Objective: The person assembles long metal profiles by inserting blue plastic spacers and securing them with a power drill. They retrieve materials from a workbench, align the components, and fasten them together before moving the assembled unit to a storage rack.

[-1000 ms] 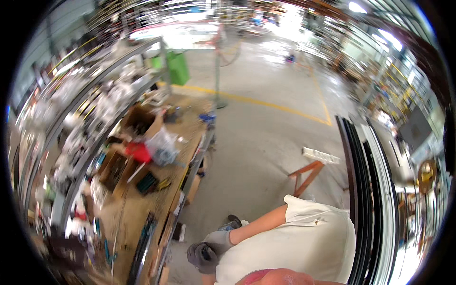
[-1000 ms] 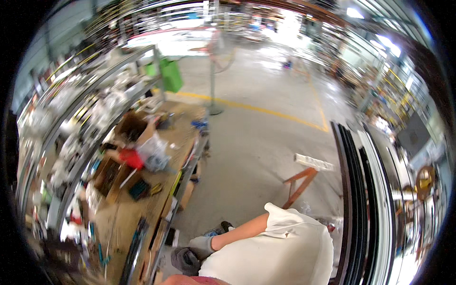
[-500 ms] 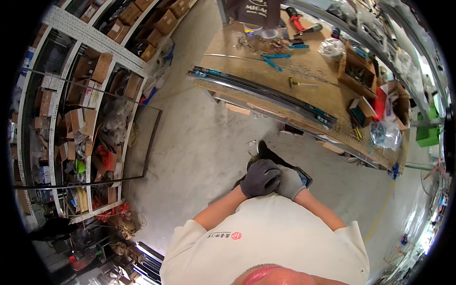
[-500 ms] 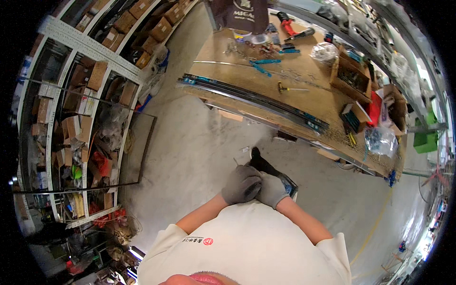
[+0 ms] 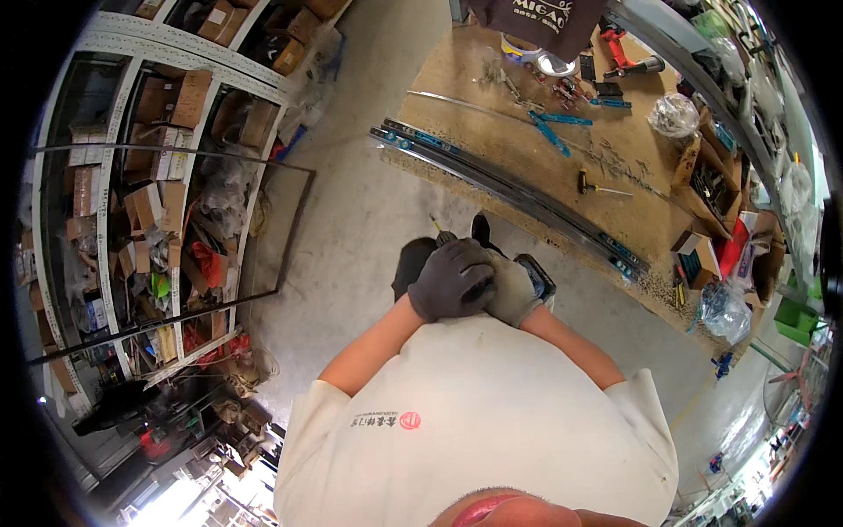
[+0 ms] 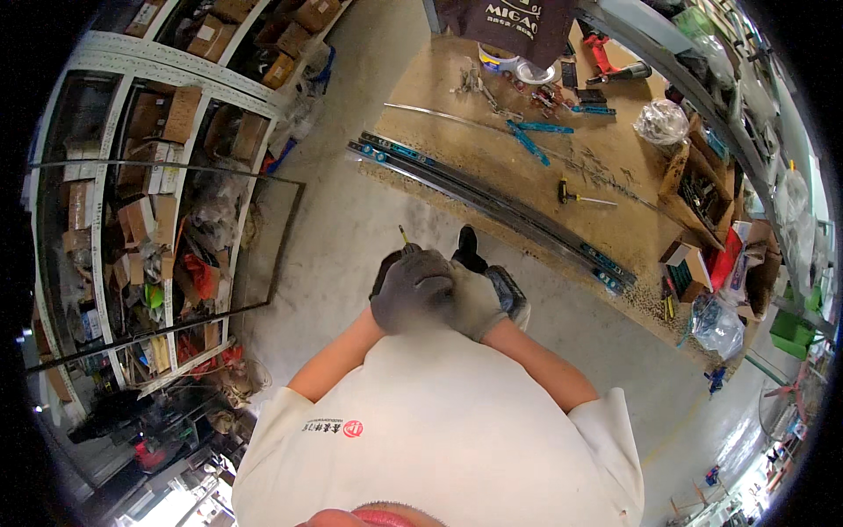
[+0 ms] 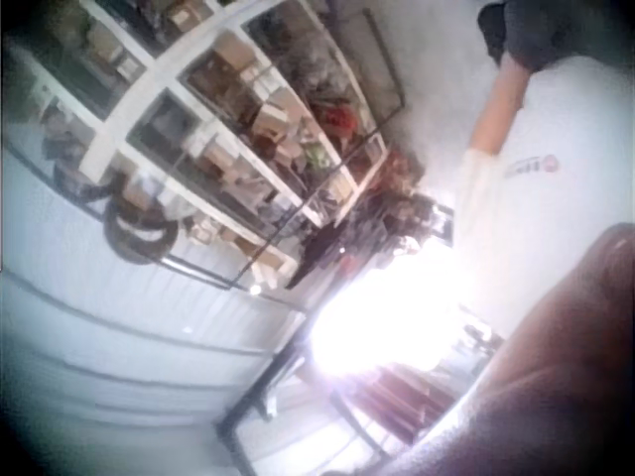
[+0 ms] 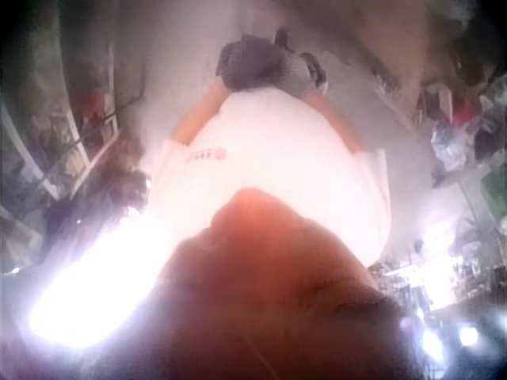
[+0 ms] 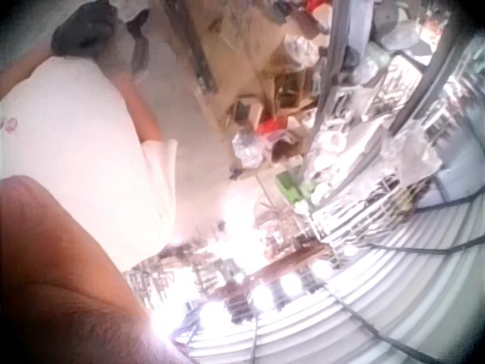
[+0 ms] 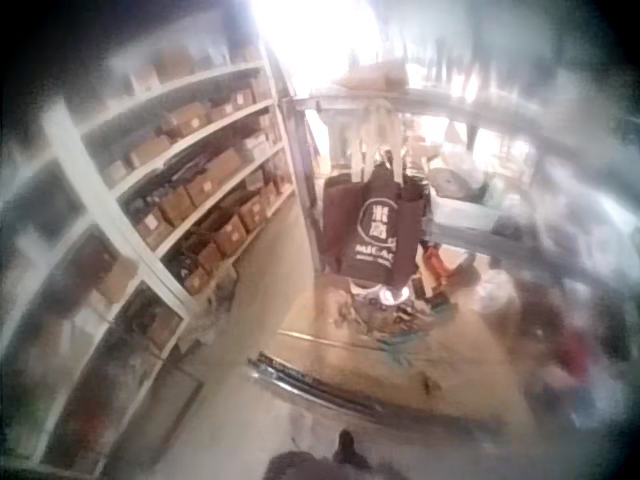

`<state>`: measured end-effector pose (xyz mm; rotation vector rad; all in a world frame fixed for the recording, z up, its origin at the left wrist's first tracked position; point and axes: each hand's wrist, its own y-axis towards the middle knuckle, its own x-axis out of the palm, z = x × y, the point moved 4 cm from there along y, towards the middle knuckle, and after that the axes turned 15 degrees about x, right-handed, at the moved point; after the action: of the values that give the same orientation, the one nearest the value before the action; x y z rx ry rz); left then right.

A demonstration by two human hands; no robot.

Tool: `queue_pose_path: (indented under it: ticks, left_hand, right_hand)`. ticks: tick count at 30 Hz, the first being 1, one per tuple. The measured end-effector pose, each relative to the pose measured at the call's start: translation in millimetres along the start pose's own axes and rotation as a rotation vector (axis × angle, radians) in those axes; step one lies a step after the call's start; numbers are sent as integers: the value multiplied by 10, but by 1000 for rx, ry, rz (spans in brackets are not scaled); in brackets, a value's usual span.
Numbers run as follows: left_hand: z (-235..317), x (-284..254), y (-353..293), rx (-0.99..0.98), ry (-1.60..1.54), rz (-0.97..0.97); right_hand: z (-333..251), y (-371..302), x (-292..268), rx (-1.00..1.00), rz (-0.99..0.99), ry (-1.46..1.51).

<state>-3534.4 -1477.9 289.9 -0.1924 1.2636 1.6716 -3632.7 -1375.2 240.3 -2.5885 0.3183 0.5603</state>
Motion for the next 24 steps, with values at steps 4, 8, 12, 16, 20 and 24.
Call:
queue_pose_path:
  ticks: [4, 8, 12, 16, 20, 24]
  left_hand:
    - [-534, -47, 104, -9, -30, -11]
    - [-1153, -161, 101, -32, -113, -2]
    - [-1805, -468, 49, -1, -182, 75]
    - [-2423, -780, -131, -39, -229, 162]
    - [-2929, -990, -320, -78, -325, 210]
    - [-3316, -1038, -483, -118, -444, 232]
  right_hand:
    - [-22, 474, -125, 32, -15, -89]
    - [-55, 1033, -92, 43, 21, -95]
    - [-606, 1574, -191, 11, 34, -166]
    - [-626, 2216, 109, 242, -40, -231]
    - [-708, 2644, 295, 365, -85, -183]
    - [-1014, 2973, 327, 531, -68, -203]
